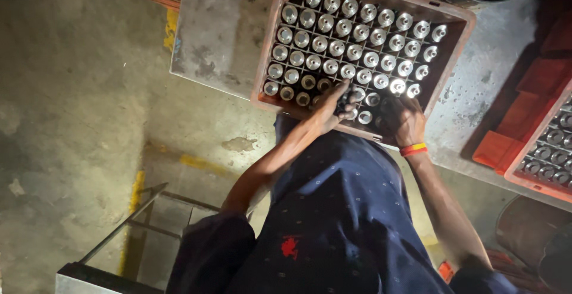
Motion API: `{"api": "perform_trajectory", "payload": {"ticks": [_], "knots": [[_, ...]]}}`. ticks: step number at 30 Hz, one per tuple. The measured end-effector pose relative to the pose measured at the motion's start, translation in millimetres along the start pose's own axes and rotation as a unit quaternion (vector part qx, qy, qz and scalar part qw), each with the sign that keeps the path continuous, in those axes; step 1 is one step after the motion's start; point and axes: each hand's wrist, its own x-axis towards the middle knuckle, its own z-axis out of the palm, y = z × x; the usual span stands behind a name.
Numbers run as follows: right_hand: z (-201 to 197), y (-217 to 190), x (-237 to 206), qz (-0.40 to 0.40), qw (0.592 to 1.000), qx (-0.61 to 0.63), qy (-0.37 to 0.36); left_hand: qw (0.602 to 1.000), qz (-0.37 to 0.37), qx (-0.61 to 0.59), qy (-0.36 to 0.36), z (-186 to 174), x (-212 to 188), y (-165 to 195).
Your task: The person repeatedly scoops small dark pellets from a bucket and places them into the cavities of a pink plastic mold tray. They use a cylindrical scoop to transfer the pellets and occasionally adjust the tray or use a small metal tool to settle the contents.
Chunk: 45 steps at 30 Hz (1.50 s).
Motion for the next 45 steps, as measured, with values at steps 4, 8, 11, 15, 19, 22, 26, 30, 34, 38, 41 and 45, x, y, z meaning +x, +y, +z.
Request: {"api": "perform_trajectory", "payload": {"ticks": [4, 8, 11, 15, 19, 22, 26, 30, 34, 38, 41, 45], "knots": [[-3, -14, -13, 0.136, 0.956, 0.256, 0.043, 0.993, 0.002, 0.119, -0.009, 15, 1, -12], [13, -34, -19, 0.221, 0.884, 0.412, 0.004, 0.968, 0.018, 0.25, 0.009, 32, 2, -30], [16, -36, -20, 0.267, 0.847, 0.457, 0.037, 0.962, 0.019, 0.271, -0.004, 35, 7, -34], [-4, -15, -27, 0.188, 0.943, 0.247, 0.121, 0.992, -0.031, 0.118, 0.037, 24, 10, -24], [-15, 17, -39, 0.017, 0.991, -0.118, 0.067, 0.997, -0.035, 0.019, 0.061, 7, 7, -12], [-3, 33, -40, 0.02, 0.977, -0.212, 0.009, 0.999, -0.004, 0.03, 0.039, 1, 4, -13], [7, 41, -30, -0.007, 0.977, -0.215, 0.004, 0.996, 0.016, 0.05, 0.07, 2, 1, -13], [-10, 27, -20, 0.017, 0.985, -0.171, -0.006, 0.997, 0.033, 0.06, 0.038, 13, -7, 0], [-9, -10, -15, 0.13, 0.986, 0.103, 0.006, 0.98, 0.053, 0.194, -0.015, 26, -28, 14], [29, -44, -5, 0.152, 0.904, 0.382, -0.12, 0.958, 0.017, 0.283, -0.029, 25, -43, 22], [55, -59, 12, 0.155, 0.931, 0.315, -0.103, 0.965, 0.035, 0.25, 0.066, 6, -47, 32], [75, -82, 50, 0.104, 0.947, 0.303, -0.012, 0.99, 0.031, 0.001, 0.138, -35, -52, 56]]}}
